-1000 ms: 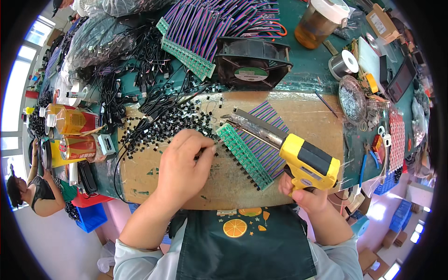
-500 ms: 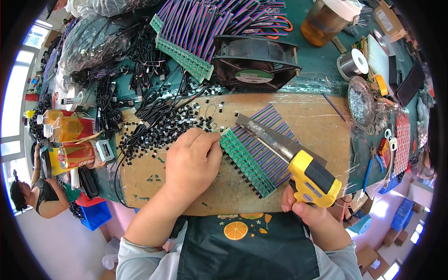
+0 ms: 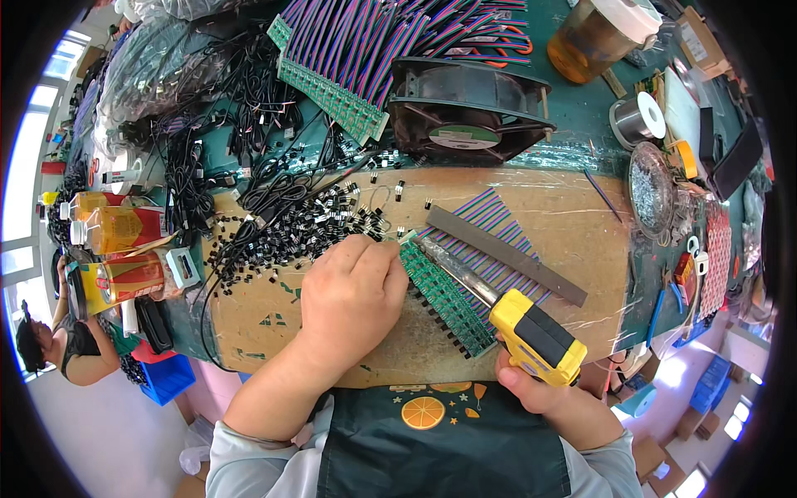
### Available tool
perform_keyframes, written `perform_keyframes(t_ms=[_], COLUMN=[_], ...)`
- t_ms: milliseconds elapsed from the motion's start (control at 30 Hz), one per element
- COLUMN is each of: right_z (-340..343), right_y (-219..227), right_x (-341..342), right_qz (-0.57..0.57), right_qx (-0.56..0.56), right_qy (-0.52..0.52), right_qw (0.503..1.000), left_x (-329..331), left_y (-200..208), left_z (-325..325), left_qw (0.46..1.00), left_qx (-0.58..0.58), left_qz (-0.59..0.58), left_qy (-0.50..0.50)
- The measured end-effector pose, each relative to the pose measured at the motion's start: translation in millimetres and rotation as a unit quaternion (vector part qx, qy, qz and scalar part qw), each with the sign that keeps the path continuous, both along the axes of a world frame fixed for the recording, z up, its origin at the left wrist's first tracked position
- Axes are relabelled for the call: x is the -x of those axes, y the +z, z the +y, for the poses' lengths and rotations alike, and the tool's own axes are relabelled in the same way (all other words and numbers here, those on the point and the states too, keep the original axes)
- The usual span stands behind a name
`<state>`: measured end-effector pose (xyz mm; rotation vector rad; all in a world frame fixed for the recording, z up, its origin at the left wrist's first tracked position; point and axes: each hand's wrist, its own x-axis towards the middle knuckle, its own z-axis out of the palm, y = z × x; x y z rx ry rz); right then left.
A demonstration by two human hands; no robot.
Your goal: The person attaches wires and electronic components onto a circuit board by hand and solders them into place using a soldering iron.
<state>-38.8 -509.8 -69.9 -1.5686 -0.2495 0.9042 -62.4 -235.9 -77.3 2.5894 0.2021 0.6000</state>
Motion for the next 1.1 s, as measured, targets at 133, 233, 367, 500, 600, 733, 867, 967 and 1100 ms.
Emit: perform_keyframes(t_ms=[133,233,367,500,600,733,867,967,1100], right_z=[-11.4,-12.4,-13.6,-8.5,-15.9,-11.5,-11.7,-6.2,-4.6], right_y=[-17.2,-17.4,-18.2,-14.3,-21.4,-18.1,-22.1,-18.5,-11.6], right_x=[3.7,3.5,6.1,7.9,9.8,9.5,9.4,7.5,6.2], right_qz=[-0.075,-0.074,-0.034,-0.022,-0.005,-0.012,-0.131,-0.138,-0.083], right_qx=[-0.032,-0.016,-0.005,-0.016,0.027,0.021,0.028,0.015,0.009], right_qy=[0.059,0.068,0.057,0.016,0.028,0.006,0.049,0.031,0.016], right_qw=[0.995,0.995,0.998,1.000,0.999,1.000,0.990,0.990,0.996], left_x=[-0.5,-0.5,-0.7,-1.3,-1.3,-1.4,-1.0,-1.3,-0.7], left_y=[-2.0,-1.3,-1.6,-1.8,-1.5,-1.8,-1.4,-2.3,-4.8], left_z=[-1.0,-2.2,-2.1,-2.4,-2.2,-2.4,-2.7,-2.7,-1.5], left_qw=[1.000,1.000,1.000,1.000,1.000,1.000,1.000,1.000,1.000], left_qx=[-0.002,0.005,0.002,0.002,0.000,0.000,0.001,-0.004,-0.008], left_qz=[-0.012,-0.005,-0.006,-0.002,-0.006,-0.010,-0.012,-0.014,-0.020], left_qy=[0.011,0.018,0.018,0.018,0.015,0.013,0.013,0.012,0.003])
